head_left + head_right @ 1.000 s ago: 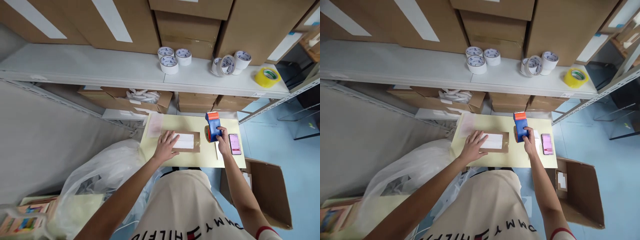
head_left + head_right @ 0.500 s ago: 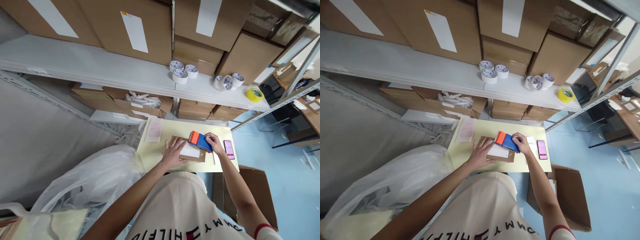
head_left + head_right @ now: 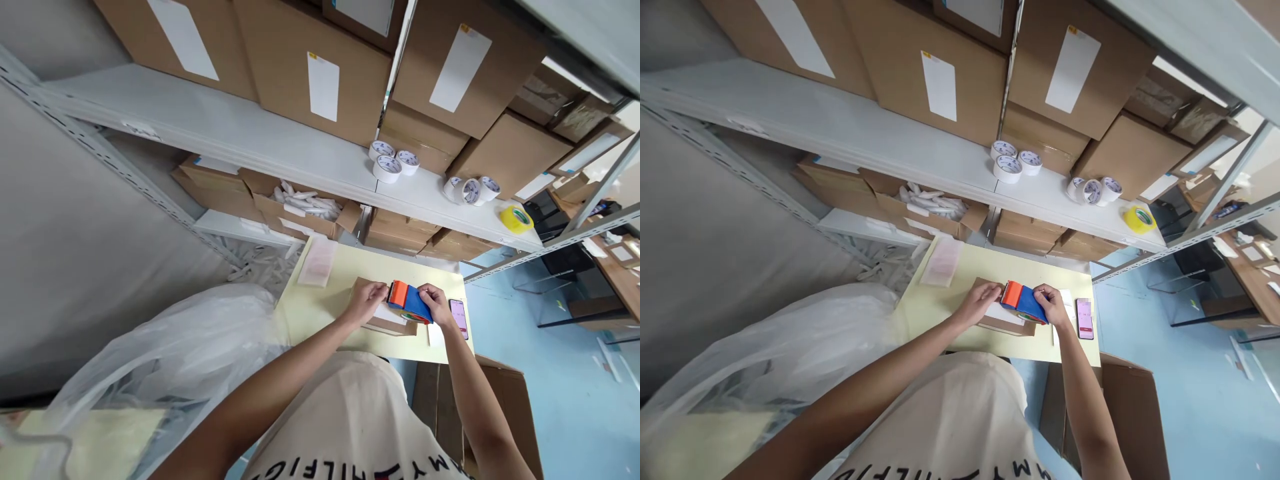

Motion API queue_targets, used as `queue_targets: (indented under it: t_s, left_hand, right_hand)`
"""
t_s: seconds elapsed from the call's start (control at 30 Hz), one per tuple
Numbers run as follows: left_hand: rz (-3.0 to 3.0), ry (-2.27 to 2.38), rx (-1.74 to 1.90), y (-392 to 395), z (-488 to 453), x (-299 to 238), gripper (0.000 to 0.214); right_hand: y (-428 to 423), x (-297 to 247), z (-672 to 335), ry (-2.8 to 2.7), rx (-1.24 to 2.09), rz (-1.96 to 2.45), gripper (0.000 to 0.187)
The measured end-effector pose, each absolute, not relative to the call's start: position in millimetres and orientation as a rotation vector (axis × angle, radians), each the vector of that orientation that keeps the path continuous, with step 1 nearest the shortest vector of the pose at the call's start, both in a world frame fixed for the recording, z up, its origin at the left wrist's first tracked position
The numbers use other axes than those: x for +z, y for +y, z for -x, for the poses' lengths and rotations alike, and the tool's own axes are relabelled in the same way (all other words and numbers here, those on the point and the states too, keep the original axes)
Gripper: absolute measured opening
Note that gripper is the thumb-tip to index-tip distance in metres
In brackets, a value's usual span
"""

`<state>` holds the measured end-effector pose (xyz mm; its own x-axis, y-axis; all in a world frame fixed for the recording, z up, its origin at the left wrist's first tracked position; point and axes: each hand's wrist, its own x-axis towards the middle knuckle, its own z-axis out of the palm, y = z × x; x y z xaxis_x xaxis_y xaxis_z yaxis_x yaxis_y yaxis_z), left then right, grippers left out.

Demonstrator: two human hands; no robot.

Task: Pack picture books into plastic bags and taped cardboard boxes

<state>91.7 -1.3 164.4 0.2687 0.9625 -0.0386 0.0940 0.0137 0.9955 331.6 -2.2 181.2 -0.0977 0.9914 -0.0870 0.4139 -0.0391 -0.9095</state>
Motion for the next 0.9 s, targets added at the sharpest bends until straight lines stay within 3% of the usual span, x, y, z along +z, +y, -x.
queue_targets:
  t_s: [0.3,0.63,0.9]
  left_hand:
    - [-1.283,1.190,0.745,16,-88,186,0.026]
    - [-1.263,1.475,0.734,20,-1,138,0.032]
    - [-1.576,1.649,0.533,14,-20,101,0.032]
  right_hand:
    - [-8,191,-323,-1.669,0.938,1.528,0.043]
    - [-19,203,-348,-1.830,0.857,1.711,0.037]
    - [-14,199,-338,-1.935,0.802,1.754,0.034]
